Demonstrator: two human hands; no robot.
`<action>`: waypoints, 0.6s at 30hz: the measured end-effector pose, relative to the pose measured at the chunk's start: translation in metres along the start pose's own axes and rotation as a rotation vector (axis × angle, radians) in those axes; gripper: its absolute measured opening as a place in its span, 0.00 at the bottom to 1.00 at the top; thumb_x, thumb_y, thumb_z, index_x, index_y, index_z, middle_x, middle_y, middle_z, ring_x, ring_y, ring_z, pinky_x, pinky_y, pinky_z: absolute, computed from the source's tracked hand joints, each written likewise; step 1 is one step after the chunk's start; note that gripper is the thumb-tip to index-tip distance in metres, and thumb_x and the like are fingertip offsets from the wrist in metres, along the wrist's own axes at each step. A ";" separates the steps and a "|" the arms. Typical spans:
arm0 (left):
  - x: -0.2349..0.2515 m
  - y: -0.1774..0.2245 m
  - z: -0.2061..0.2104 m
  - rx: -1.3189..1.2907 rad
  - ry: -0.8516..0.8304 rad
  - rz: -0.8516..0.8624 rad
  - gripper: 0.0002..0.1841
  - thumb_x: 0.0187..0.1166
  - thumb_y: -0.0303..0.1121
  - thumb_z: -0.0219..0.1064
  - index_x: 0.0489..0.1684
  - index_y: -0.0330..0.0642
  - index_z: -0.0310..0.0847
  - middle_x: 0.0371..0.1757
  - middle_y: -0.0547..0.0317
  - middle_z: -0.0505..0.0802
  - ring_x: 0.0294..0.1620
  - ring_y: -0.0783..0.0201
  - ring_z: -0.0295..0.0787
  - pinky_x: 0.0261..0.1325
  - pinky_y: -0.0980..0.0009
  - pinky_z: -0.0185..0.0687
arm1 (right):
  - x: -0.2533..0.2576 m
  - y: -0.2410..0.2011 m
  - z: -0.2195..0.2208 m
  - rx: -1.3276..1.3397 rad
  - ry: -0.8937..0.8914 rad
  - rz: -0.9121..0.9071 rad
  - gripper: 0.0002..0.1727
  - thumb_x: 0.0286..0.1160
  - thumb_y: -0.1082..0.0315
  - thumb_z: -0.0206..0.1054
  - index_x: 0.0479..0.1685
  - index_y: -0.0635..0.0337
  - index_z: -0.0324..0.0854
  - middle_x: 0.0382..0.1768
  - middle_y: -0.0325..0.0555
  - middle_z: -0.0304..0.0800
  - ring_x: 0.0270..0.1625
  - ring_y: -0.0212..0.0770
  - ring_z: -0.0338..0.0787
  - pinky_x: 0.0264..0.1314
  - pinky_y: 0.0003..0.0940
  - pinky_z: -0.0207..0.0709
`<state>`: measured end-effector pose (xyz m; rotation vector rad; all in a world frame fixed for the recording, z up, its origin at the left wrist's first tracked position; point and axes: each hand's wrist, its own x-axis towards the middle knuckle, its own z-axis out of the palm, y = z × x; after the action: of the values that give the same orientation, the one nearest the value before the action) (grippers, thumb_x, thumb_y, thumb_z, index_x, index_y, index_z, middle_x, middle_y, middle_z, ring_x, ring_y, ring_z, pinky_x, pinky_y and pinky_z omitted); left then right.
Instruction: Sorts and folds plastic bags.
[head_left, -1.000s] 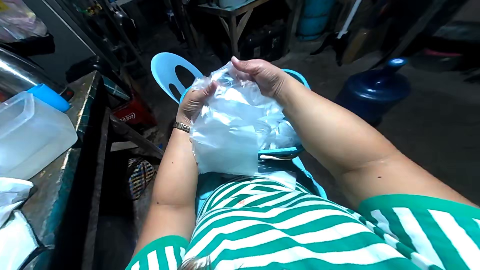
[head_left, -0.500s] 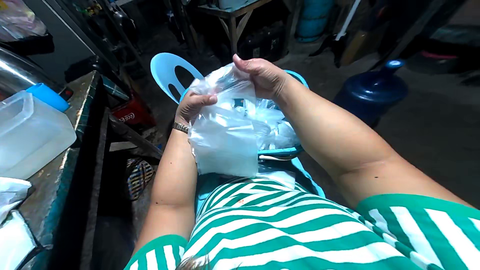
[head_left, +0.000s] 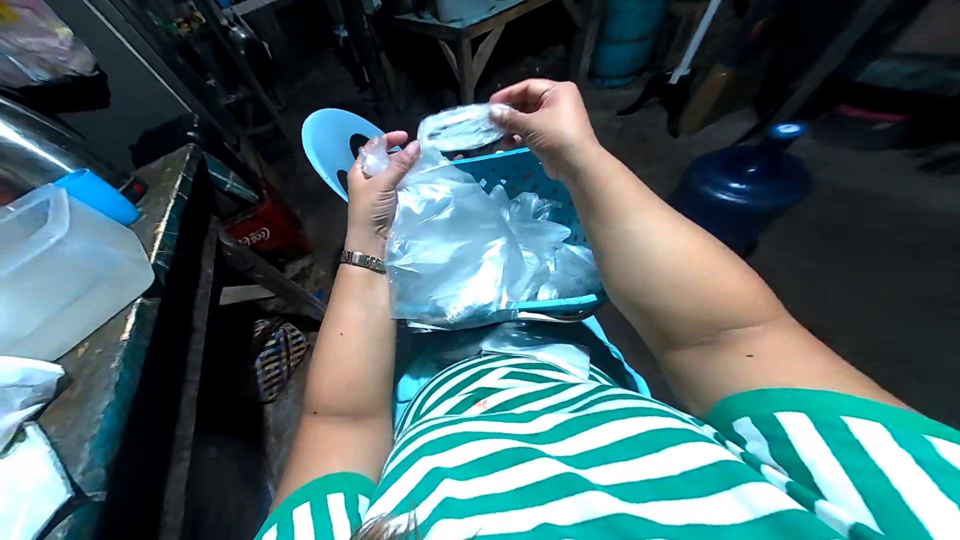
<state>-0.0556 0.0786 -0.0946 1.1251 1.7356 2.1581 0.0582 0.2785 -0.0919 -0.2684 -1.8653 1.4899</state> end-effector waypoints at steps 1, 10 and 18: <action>-0.001 0.002 0.000 -0.034 0.012 0.015 0.10 0.82 0.25 0.66 0.58 0.36 0.80 0.43 0.66 0.91 0.44 0.76 0.89 0.53 0.77 0.88 | 0.000 0.003 0.000 -0.097 -0.032 0.036 0.12 0.78 0.70 0.71 0.56 0.65 0.85 0.46 0.47 0.90 0.37 0.33 0.89 0.44 0.31 0.87; 0.000 -0.005 -0.010 -0.140 -0.421 0.096 0.22 0.71 0.28 0.71 0.65 0.39 0.74 0.47 0.74 0.91 0.49 0.80 0.88 0.59 0.79 0.85 | -0.013 -0.005 0.010 -0.734 -0.466 -0.006 0.14 0.87 0.70 0.60 0.49 0.72 0.89 0.46 0.69 0.90 0.53 0.66 0.89 0.60 0.70 0.76; -0.006 0.002 0.010 -0.007 -0.253 -0.093 0.13 0.77 0.21 0.68 0.58 0.35 0.80 0.44 0.65 0.92 0.44 0.76 0.90 0.52 0.77 0.89 | -0.018 -0.005 0.017 -0.035 -0.394 -0.190 0.10 0.69 0.69 0.76 0.43 0.63 0.84 0.34 0.35 0.89 0.34 0.22 0.86 0.44 0.22 0.82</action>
<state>-0.0439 0.0826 -0.0948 1.2284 1.6338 1.8746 0.0610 0.2534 -0.0952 0.1981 -2.1546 1.4545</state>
